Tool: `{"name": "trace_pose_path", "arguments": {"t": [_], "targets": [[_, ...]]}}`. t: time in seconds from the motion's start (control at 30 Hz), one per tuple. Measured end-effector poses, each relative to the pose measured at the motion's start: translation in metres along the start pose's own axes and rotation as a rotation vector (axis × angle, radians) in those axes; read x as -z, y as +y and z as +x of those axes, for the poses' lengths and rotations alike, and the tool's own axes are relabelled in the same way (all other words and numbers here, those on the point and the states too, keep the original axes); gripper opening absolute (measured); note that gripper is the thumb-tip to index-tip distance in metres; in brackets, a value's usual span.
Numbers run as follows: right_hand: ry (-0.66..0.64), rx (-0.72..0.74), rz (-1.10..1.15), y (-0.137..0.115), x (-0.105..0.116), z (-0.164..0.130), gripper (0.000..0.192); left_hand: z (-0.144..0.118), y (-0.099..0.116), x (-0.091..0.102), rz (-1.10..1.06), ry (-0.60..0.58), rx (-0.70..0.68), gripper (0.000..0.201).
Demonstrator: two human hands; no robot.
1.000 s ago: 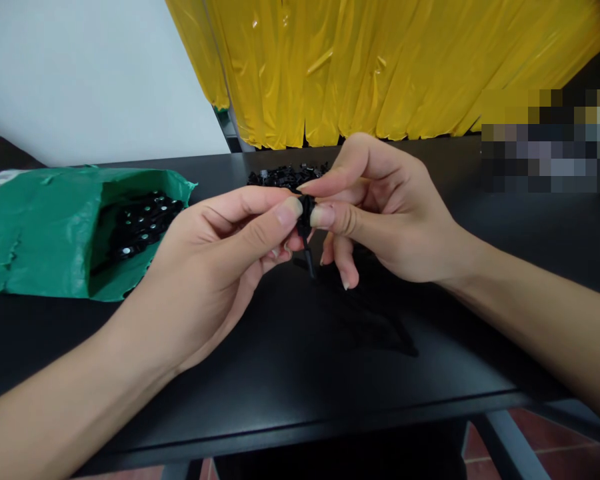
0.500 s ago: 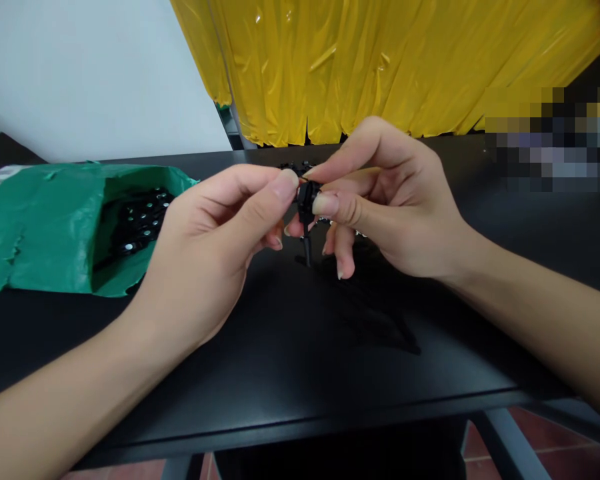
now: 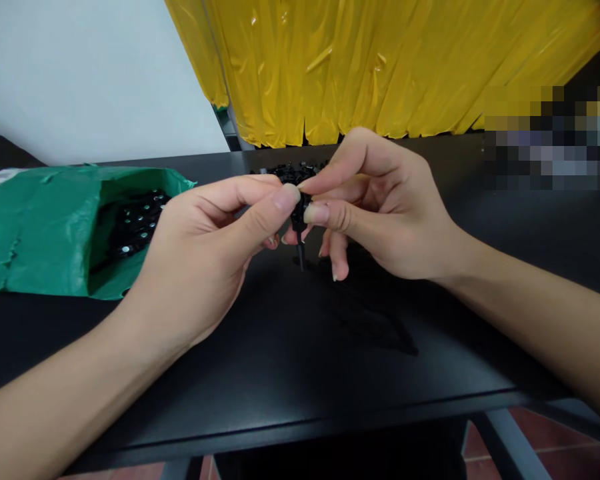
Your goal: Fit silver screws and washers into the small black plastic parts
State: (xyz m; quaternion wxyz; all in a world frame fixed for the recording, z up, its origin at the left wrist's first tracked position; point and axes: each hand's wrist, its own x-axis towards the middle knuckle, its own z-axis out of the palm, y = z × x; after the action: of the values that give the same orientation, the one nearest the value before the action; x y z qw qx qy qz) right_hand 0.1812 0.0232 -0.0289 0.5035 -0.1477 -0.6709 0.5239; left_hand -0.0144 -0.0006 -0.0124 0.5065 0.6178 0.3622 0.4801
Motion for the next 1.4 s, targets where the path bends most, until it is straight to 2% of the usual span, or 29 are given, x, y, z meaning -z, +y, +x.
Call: {"name": "trace_pose_path", "arguments": {"t": [0.3,0.4,0.6,0.83,1.0,1.1,1.2,1.3,1.4], "targets": [[0.008,-0.05,-0.003,-0.004,-0.003,0.001,0.025,-0.002,0.001,0.0,-0.185,-0.063,0.099,0.009],[0.014,-0.044,-0.01,-0.004,-0.002,0.0,0.023,-0.002,0.002,-0.001,-0.232,-0.039,0.141,0.007],[0.07,-0.034,-0.061,-0.01,-0.002,0.0,0.022,0.0,0.004,-0.002,-0.287,-0.046,0.194,0.018],[0.093,-0.013,-0.101,-0.009,-0.002,0.002,0.026,0.003,-0.001,0.005,-0.157,-0.042,0.111,0.014],[0.096,-0.06,-0.108,-0.004,0.0,0.002,0.022,0.003,-0.004,0.005,-0.01,-0.023,0.019,0.02],[0.097,-0.087,-0.123,-0.002,0.001,0.001,0.023,0.002,-0.003,0.005,0.138,0.031,-0.019,0.022],[0.062,-0.091,-0.101,-0.001,0.0,-0.001,0.02,0.003,-0.004,0.009,0.302,0.086,-0.119,0.019],[0.075,-0.075,-0.083,-0.001,-0.003,-0.002,0.019,0.005,-0.004,0.015,0.437,0.063,-0.224,0.013],[0.118,-0.063,-0.139,-0.002,-0.006,-0.003,0.015,0.007,-0.003,0.021,0.54,-0.007,-0.31,0.009]]}}
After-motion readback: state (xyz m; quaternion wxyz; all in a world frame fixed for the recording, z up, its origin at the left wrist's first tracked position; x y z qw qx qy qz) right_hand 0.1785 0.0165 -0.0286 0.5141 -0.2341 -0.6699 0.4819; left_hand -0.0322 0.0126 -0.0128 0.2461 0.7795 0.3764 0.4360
